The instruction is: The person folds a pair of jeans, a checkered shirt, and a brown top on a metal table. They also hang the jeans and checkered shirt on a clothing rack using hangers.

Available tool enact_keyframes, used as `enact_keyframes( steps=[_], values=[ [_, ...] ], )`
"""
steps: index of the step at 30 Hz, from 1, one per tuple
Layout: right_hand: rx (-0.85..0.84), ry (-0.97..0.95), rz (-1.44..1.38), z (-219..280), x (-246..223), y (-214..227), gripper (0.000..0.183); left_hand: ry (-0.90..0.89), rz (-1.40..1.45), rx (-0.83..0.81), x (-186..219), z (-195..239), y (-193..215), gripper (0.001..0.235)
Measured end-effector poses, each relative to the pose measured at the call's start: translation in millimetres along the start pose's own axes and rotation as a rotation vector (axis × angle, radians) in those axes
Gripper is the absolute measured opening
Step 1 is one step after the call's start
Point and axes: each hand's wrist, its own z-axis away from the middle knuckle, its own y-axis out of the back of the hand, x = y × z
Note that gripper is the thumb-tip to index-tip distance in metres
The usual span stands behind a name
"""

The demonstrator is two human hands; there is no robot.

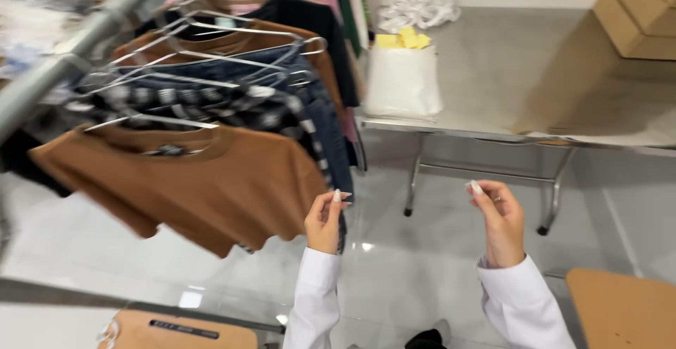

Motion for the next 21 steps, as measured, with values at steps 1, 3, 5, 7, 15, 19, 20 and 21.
enact_keyframes(
  steps=[1,3,5,7,15,19,20,21],
  values=[
    [0.015,0.0,0.008,-4,3,19,0.016,0.006,0.007,-0.014,-4,1,-19,0.017],
    [0.06,-0.078,-0.044,-12,9,56,0.016,0.135,0.098,-0.004,-14,1,-59,0.018],
    [0.105,-0.094,-0.037,-25,7,96,0.016,0.135,0.113,-0.024,-34,1,-101,0.017],
    [0.153,-0.111,-0.03,-37,8,139,0.016,0.137,0.127,-0.046,-52,4,-142,0.015],
    [0.383,-0.083,0.048,-84,-1,280,0.015,0.163,0.137,0.001,-77,-3,-248,0.014],
    [0.447,-0.191,0.054,-111,21,314,0.012,0.305,0.108,-0.02,-26,0,-280,0.021],
    [0.452,-0.217,0.074,-118,29,320,0.012,0.308,0.1,-0.019,-34,-2,-286,0.022],
    [0.455,-0.243,0.094,-125,36,324,0.012,0.312,0.09,-0.016,-42,-5,-290,0.022]
  ],
)
